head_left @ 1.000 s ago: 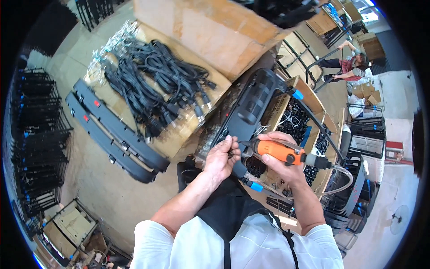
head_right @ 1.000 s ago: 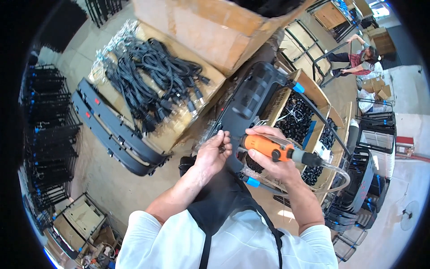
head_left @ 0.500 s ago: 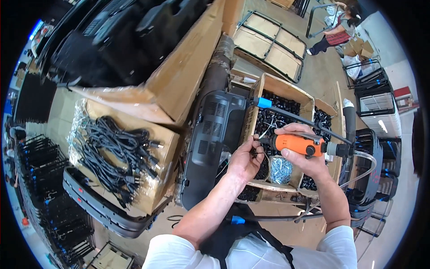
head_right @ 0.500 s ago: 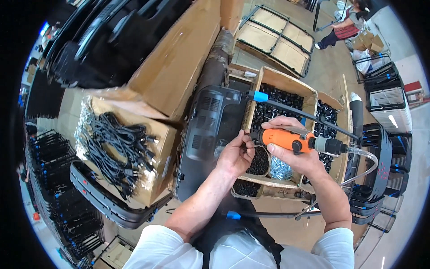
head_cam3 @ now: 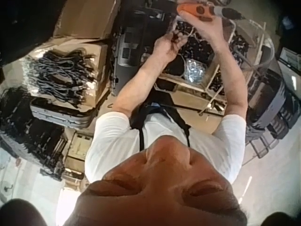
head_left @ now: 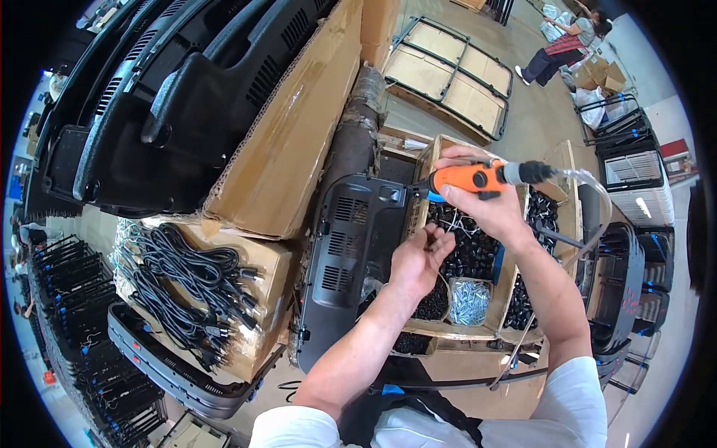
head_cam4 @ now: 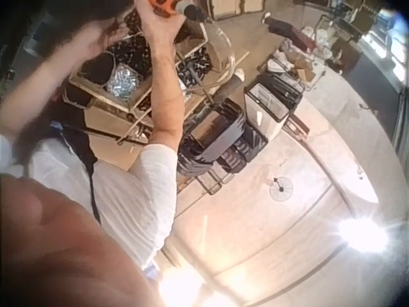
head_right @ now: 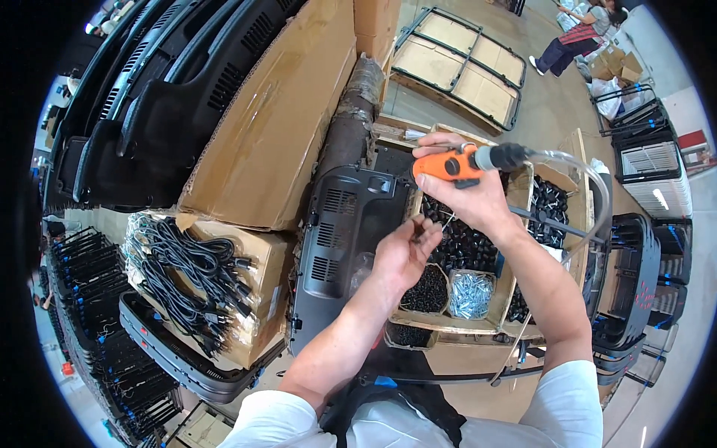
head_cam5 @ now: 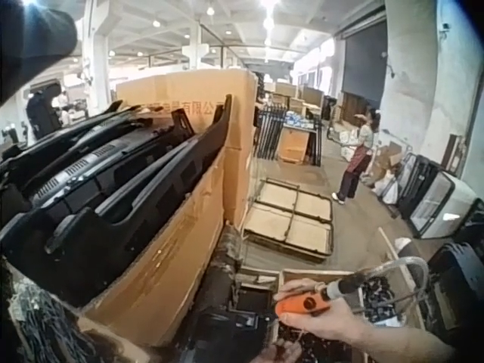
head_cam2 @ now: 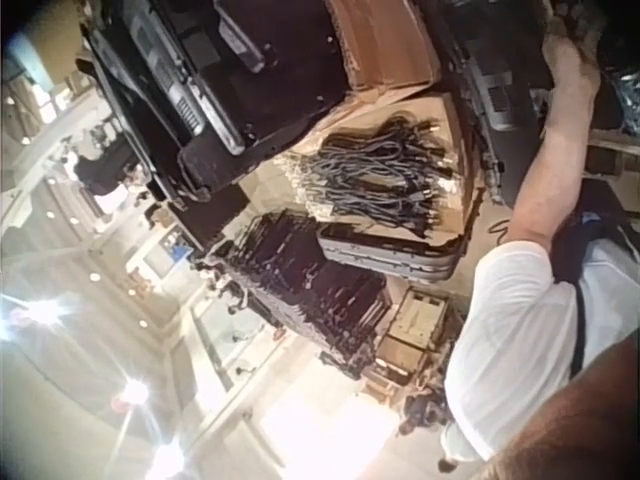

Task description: Assemble plastic and electronic components onto a metal frame using a power screwdriver.

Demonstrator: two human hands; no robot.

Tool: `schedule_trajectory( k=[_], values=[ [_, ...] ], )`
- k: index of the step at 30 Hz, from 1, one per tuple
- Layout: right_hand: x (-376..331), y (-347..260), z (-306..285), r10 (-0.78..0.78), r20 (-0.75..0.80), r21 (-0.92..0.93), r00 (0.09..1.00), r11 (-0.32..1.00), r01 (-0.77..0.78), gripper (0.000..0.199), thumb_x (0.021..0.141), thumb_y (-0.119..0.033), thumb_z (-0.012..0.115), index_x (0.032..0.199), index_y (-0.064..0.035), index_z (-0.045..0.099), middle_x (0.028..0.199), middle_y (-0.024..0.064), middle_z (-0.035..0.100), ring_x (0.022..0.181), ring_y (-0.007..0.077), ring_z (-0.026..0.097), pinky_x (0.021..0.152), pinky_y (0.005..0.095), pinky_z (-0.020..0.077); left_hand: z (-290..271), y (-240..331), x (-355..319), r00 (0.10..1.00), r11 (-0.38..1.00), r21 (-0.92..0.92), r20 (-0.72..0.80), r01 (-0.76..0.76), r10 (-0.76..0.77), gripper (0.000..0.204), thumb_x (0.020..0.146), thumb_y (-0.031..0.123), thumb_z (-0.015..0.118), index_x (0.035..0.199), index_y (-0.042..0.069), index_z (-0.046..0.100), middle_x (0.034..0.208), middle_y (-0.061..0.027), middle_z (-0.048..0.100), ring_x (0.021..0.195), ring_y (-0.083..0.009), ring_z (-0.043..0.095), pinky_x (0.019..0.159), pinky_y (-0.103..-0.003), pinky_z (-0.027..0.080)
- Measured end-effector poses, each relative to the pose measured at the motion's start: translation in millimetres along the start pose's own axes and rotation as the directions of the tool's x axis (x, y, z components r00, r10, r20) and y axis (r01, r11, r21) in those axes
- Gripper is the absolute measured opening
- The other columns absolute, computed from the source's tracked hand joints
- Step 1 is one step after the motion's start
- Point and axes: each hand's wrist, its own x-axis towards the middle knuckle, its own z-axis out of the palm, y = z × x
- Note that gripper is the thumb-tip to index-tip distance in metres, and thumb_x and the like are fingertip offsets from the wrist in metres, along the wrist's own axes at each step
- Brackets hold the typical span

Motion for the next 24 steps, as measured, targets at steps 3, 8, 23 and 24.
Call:
schedule_trajectory(
  k=[3,8,23,24],
  values=[
    [11.6,8.0,5.0,0.045,0.038,0.017,0.998,0.999,-0.046,0.049,0.087,-0.009,0.084,0.132,-0.0027,0.064,0.123,0.0087,0.074,0.114,0.0147,0.068,0.103,0.0324,0.0552,-15.9,-3.4,-13.4,0.999,0.996,0.079,-0.007,0.035,-0.034,0.028,0.116,0.022,0.046,0.127,-0.001,0.059,0.103,-0.0103,0.069,0.093,-0.0236,0.075,0.082,-0.036,0.066],
    [21.0,13.2,10.8,0.067,0.071,-0.025,0.995,0.998,-0.065,0.05,0.087,-0.007,0.083,0.133,-0.0032,0.064,0.122,0.0098,0.074,0.114,0.0155,0.068,0.101,0.0326,0.056,-31.8,-4.8,-18.0,0.99,0.979,0.2,0.131,0.028,-0.055,0.03,0.113,0.028,0.055,0.127,0.002,0.063,0.099,-0.0065,0.07,0.086,-0.0185,0.072,0.077,-0.032,0.064],
    [45.3,21.8,11.2,0.012,0.229,-0.177,0.973,0.984,0.029,0.036,0.084,-0.012,0.083,0.117,-0.0038,0.071,0.111,0.0049,0.073,0.101,0.0131,0.069,0.092,0.0315,0.0571,-39.8,7.8,-26.3,0.989,0.933,0.335,0.102,-0.135,0.106,0.018,0.112,0.021,0.06,0.118,0.005,0.065,0.096,-0.0033,0.069,0.077,-0.012,0.066,0.068,-0.027,0.058],
    [44.3,20.8,11.8,0.025,0.23,-0.158,0.973,0.987,0.012,0.036,0.084,-0.012,0.083,0.117,-0.0039,0.071,0.112,0.0048,0.073,0.102,0.0132,0.069,0.093,0.0318,0.0567,-42.7,9.8,-26.3,0.988,0.927,0.352,0.119,-0.131,0.095,0.017,0.112,0.021,0.06,0.117,0.005,0.065,0.095,-0.0033,0.069,0.077,-0.0118,0.066,0.068,-0.027,0.058]
  ],
)
